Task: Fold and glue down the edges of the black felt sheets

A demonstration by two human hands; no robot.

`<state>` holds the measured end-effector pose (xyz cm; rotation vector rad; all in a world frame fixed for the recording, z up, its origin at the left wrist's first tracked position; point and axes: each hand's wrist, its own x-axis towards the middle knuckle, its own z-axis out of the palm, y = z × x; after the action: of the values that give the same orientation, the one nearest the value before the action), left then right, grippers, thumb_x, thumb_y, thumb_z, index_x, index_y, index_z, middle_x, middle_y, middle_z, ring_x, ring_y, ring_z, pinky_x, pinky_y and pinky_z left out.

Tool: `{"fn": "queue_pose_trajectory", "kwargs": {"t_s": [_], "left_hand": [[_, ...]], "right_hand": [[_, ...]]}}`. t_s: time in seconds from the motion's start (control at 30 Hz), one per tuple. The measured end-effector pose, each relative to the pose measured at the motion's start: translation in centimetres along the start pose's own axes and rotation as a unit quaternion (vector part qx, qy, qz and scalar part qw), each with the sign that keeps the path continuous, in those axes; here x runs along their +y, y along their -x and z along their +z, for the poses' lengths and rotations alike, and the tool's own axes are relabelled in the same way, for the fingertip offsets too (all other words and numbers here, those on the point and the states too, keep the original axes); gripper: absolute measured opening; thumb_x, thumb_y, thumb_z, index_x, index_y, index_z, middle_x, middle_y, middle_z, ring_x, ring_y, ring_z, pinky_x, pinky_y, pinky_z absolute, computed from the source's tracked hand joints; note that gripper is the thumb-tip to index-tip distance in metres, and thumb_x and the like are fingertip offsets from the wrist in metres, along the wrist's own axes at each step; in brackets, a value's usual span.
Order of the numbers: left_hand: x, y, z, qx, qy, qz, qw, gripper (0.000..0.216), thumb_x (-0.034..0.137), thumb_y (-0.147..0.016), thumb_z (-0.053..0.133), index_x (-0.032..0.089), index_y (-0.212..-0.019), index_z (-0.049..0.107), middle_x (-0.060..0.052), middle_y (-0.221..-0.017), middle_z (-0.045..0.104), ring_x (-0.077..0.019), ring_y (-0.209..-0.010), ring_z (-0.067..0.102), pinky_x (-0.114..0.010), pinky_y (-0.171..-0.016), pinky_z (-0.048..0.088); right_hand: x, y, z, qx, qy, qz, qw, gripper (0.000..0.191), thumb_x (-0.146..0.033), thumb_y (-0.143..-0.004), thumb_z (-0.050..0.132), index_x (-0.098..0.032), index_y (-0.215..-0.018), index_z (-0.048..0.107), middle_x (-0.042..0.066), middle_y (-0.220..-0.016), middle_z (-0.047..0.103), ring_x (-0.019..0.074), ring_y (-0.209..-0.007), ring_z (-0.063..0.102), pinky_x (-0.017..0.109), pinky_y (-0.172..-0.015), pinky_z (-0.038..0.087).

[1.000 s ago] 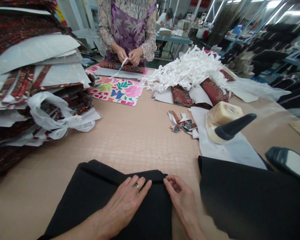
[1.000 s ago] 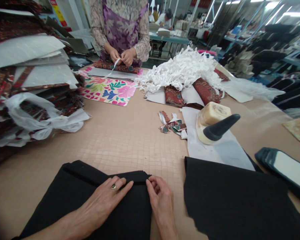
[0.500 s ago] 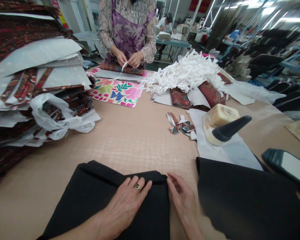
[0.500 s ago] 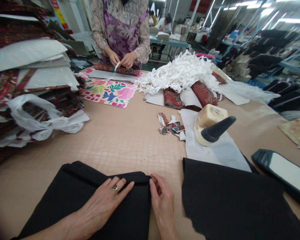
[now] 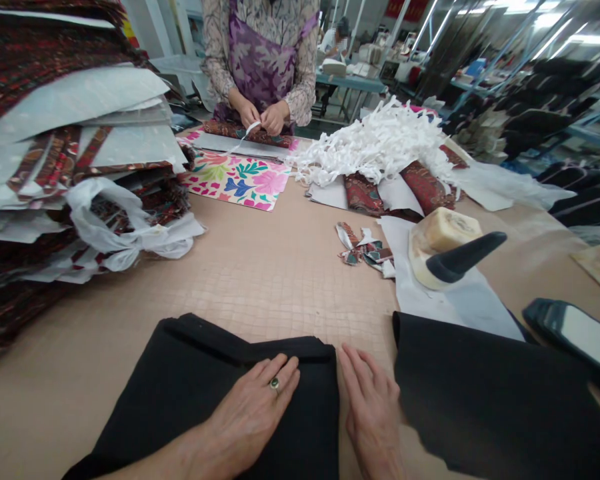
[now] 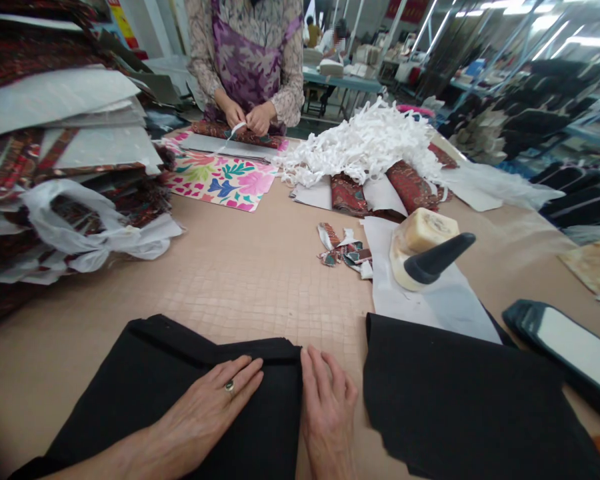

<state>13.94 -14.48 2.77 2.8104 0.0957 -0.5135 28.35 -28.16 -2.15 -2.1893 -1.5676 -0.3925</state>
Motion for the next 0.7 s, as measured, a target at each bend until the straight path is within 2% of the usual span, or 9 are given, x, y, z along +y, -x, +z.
{"fn": "queue_pose_trajectory", "kwargs": {"t_s": [0.1,0.17,0.23,0.3,0.37,0.47,0.53,0.6,0.7], "left_hand": [[0.1,1.0,0.0,0.003,0.007,0.011,1.0,0.068,-0.004,-0.069,0.038,0.009,-0.135,0.029,-0.015,-0.142,0.026,-0.0311,-0.129,0.026,-0.044,-0.099,0.036],[-0.3,2.1,0.4,0.024,0.015,0.013,1.0,0.07,-0.002,-0.067,0.04,0.011,-0.135,0.029,-0.015,-0.142,0.027,-0.0305,-0.13,0.026,-0.045,-0.1,0.035],[-1.2,3.4,0.9,0.049,0.021,0.006,0.999,0.072,-0.002,-0.065,0.041,0.011,-0.135,0.03,-0.015,-0.141,0.03,-0.0297,-0.128,0.029,-0.046,-0.101,0.033],[-2.4,4.6,1.3,0.074,0.022,-0.014,0.997,0.072,-0.003,-0.064,0.04,0.012,-0.134,0.032,-0.014,-0.138,0.036,-0.0282,-0.125,0.034,-0.046,-0.101,0.032],[-3.5,5.5,1.7,0.096,0.015,-0.044,0.994,0.07,-0.004,-0.065,0.036,0.013,-0.133,0.034,-0.012,-0.135,0.041,-0.0262,-0.123,0.038,-0.045,-0.1,0.033],[-4.7,6.5,2.0,0.104,0.006,-0.064,0.992,0.068,-0.007,-0.068,0.032,0.013,-0.133,0.034,-0.01,-0.135,0.041,-0.0241,-0.123,0.038,-0.041,-0.099,0.035],[-5.3,7.2,2.1,0.098,0.004,-0.058,0.993,0.066,-0.006,-0.069,0.033,0.012,-0.132,0.035,-0.011,-0.135,0.041,-0.0238,-0.123,0.037,-0.039,-0.098,0.035],[-6.0,7.8,2.3,0.106,0.002,-0.065,0.992,0.065,-0.005,-0.068,0.035,0.012,-0.13,0.038,-0.01,-0.133,0.044,-0.0241,-0.123,0.037,-0.04,-0.099,0.033],[-7.2,8.3,2.2,0.151,0.017,-0.086,0.985,0.056,-0.004,-0.072,0.036,0.015,-0.124,0.045,-0.008,-0.127,0.049,-0.0232,-0.119,0.04,-0.04,-0.098,0.03]], "right_hand": [[-0.2,0.1,0.0,-0.022,-0.044,-0.048,0.998,0.051,-0.003,-0.083,0.028,-0.019,-0.128,0.044,0.005,-0.119,0.058,0.024,-0.11,0.048,0.039,-0.087,0.03],[0.6,0.4,0.1,-0.034,-0.036,-0.087,0.995,0.052,-0.003,-0.079,0.031,-0.021,-0.126,0.047,0.003,-0.116,0.06,0.0231,-0.107,0.05,0.038,-0.085,0.031],[1.7,0.7,-0.1,-0.027,0.012,-0.087,0.996,0.053,-0.004,-0.075,0.035,-0.02,-0.124,0.049,0.006,-0.112,0.063,0.0243,-0.1,0.053,0.038,-0.079,0.033],[2.2,0.7,-0.4,-0.012,0.043,-0.058,0.997,0.055,-0.005,-0.073,0.036,-0.019,-0.125,0.048,0.008,-0.109,0.063,0.0259,-0.097,0.054,0.04,-0.076,0.033],[1.4,0.2,-0.6,-0.015,0.015,-0.051,0.998,0.055,-0.004,-0.075,0.034,-0.02,-0.126,0.047,0.008,-0.109,0.062,0.0259,-0.1,0.053,0.04,-0.079,0.034],[-0.5,-0.5,-0.1,-0.058,-0.06,-0.105,0.991,0.052,-0.003,-0.079,0.031,-0.019,-0.126,0.047,0.007,-0.111,0.061,0.0228,-0.103,0.051,0.039,-0.084,0.035],[-0.3,-0.2,0.4,-0.075,-0.068,-0.132,0.986,0.051,-0.002,-0.079,0.03,-0.018,-0.123,0.049,0.007,-0.111,0.061,0.0213,-0.101,0.052,0.037,-0.083,0.036],[1.3,0.5,0.6,-0.061,-0.034,-0.11,0.991,0.049,-0.003,-0.078,0.031,-0.016,-0.12,0.051,0.009,-0.109,0.061,0.0219,-0.097,0.053,0.037,-0.078,0.039],[3.6,1.2,0.4,-0.026,0.001,-0.026,0.999,0.039,-0.01,-0.08,0.036,-0.018,-0.113,0.056,0.009,-0.101,0.063,0.0227,-0.09,0.055,0.036,-0.07,0.041]]}}
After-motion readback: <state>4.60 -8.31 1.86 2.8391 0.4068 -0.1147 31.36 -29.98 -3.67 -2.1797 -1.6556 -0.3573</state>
